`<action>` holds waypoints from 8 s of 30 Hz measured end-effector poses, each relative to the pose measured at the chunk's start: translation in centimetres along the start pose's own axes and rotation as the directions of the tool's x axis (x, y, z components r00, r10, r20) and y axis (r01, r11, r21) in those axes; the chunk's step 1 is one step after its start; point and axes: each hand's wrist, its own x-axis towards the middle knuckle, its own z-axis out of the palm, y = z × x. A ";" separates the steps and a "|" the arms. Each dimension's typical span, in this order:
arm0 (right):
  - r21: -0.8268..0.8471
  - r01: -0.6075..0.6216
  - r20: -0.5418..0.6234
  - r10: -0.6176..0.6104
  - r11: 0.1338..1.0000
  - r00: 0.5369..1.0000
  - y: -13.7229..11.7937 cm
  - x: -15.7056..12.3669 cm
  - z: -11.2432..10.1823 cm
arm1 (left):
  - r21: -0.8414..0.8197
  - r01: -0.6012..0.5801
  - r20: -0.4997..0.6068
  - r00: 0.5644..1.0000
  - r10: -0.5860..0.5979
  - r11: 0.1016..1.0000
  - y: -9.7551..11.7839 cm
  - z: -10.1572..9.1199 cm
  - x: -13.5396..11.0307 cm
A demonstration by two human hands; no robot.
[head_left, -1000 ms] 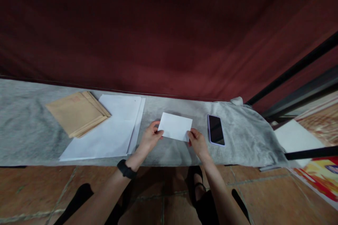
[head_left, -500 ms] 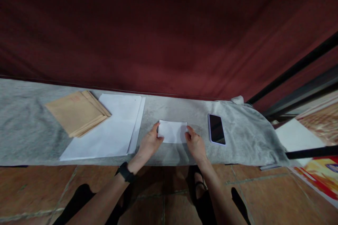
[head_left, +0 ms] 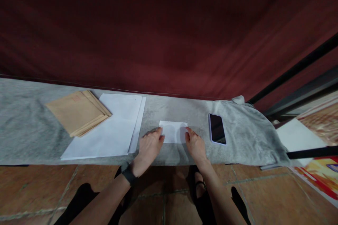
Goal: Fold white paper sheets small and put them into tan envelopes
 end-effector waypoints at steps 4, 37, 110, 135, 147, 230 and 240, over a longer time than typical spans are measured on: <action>-0.033 0.009 -0.001 -0.009 0.999 1.000 -0.1 0.0 0.1 | 0.069 -0.251 -0.187 0.947 0.260 0.965 1.0 1.4 -0.1; 0.020 0.032 -0.110 -0.030 0.999 0.993 -0.4 0.0 -0.2 | 0.078 -0.287 -0.173 0.939 0.296 0.955 4.3 6.6 1.3; -0.108 0.268 -0.181 -0.284 0.957 0.941 -0.6 -1.2 4.0 | 0.183 -0.221 -0.183 0.950 0.254 0.958 0.3 5.4 1.0; -0.191 0.229 -0.185 -0.264 0.954 0.947 1.8 -1.5 3.8 | 0.197 -0.160 -0.181 0.964 0.196 0.967 -2.0 4.9 0.9; -0.032 0.302 -0.158 -0.303 0.953 0.940 0.5 -1.3 2.9 | 0.132 -0.468 -0.250 0.837 0.486 0.874 1.3 5.7 -0.5; -0.048 0.302 -0.120 -0.305 0.952 0.945 -0.7 0.2 3.7 | 0.183 -0.503 -0.175 0.829 0.531 0.845 2.7 5.9 0.0; -0.122 0.276 -0.155 -0.293 0.954 0.944 -0.3 0.7 4.4 | 0.186 -0.490 -0.202 0.829 0.521 0.852 2.4 6.6 1.1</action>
